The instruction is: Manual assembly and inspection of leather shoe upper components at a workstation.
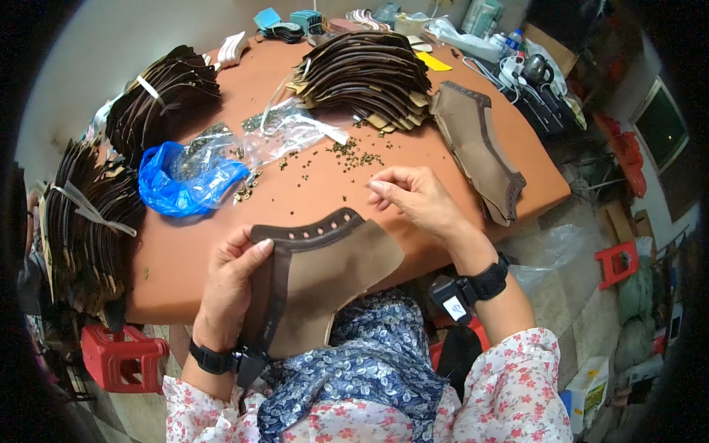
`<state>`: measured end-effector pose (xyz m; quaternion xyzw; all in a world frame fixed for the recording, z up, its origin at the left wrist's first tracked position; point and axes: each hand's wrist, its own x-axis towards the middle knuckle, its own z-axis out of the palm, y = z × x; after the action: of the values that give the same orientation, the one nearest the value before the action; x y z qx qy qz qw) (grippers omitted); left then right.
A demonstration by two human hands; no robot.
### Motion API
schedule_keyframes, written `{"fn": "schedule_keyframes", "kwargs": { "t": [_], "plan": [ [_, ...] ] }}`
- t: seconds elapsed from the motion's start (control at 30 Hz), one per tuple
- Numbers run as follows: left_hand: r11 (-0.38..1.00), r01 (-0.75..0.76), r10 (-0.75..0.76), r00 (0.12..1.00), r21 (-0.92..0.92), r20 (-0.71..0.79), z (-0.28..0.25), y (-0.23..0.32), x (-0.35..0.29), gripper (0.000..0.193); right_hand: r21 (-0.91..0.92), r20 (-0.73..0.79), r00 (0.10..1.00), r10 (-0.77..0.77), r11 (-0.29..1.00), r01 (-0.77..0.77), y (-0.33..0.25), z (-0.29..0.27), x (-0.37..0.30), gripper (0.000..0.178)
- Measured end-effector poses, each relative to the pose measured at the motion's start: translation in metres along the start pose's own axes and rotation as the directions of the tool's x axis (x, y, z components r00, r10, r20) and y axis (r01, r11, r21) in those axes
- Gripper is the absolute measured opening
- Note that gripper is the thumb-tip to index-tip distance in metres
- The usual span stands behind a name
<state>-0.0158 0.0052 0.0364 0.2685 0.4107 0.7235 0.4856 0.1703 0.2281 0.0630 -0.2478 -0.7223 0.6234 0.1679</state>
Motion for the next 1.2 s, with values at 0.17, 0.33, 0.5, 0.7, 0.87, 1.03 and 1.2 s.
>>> {"fn": "schedule_keyframes", "kwargs": {
  "t": [0.17,0.33,0.5,0.7,0.87,1.03,1.2],
  "plan": [
    [0.994,0.079,-0.075,0.996,0.081,-0.048,0.004,-0.021,0.007,0.014,-0.46,-0.19,0.973,-0.131,0.888,0.029,0.044,-0.017,0.026,0.021],
    [0.986,0.129,-0.12,0.989,0.109,-0.087,-0.009,-0.024,0.015,0.012,-0.743,-0.096,0.935,-0.34,0.65,0.16,0.037,-0.002,0.039,0.015],
    [0.971,0.152,-0.13,0.984,0.184,-0.123,-0.011,-0.023,0.017,0.011,-0.792,-0.006,0.905,-0.425,0.554,0.255,0.041,0.006,0.054,0.013],
    [0.952,0.19,-0.157,0.976,0.241,-0.149,-0.009,-0.022,0.02,0.012,-0.849,0.052,0.901,-0.43,0.456,0.267,0.046,0.009,0.062,0.009],
    [0.953,0.175,-0.138,0.978,0.248,-0.158,-0.008,-0.02,0.019,0.015,-0.9,0.112,0.884,-0.454,0.331,0.284,0.042,0.015,0.065,0.008],
    [0.952,0.197,-0.171,0.977,0.234,-0.126,-0.007,-0.018,0.024,0.018,-0.843,-0.014,0.908,-0.418,0.493,0.214,0.038,0.006,0.059,0.008],
    [0.969,0.197,-0.178,0.975,0.152,-0.13,-0.017,-0.02,0.02,0.02,-0.679,-0.005,0.884,-0.468,0.65,0.341,-0.006,0.038,0.022,0.008]
  ]
}}
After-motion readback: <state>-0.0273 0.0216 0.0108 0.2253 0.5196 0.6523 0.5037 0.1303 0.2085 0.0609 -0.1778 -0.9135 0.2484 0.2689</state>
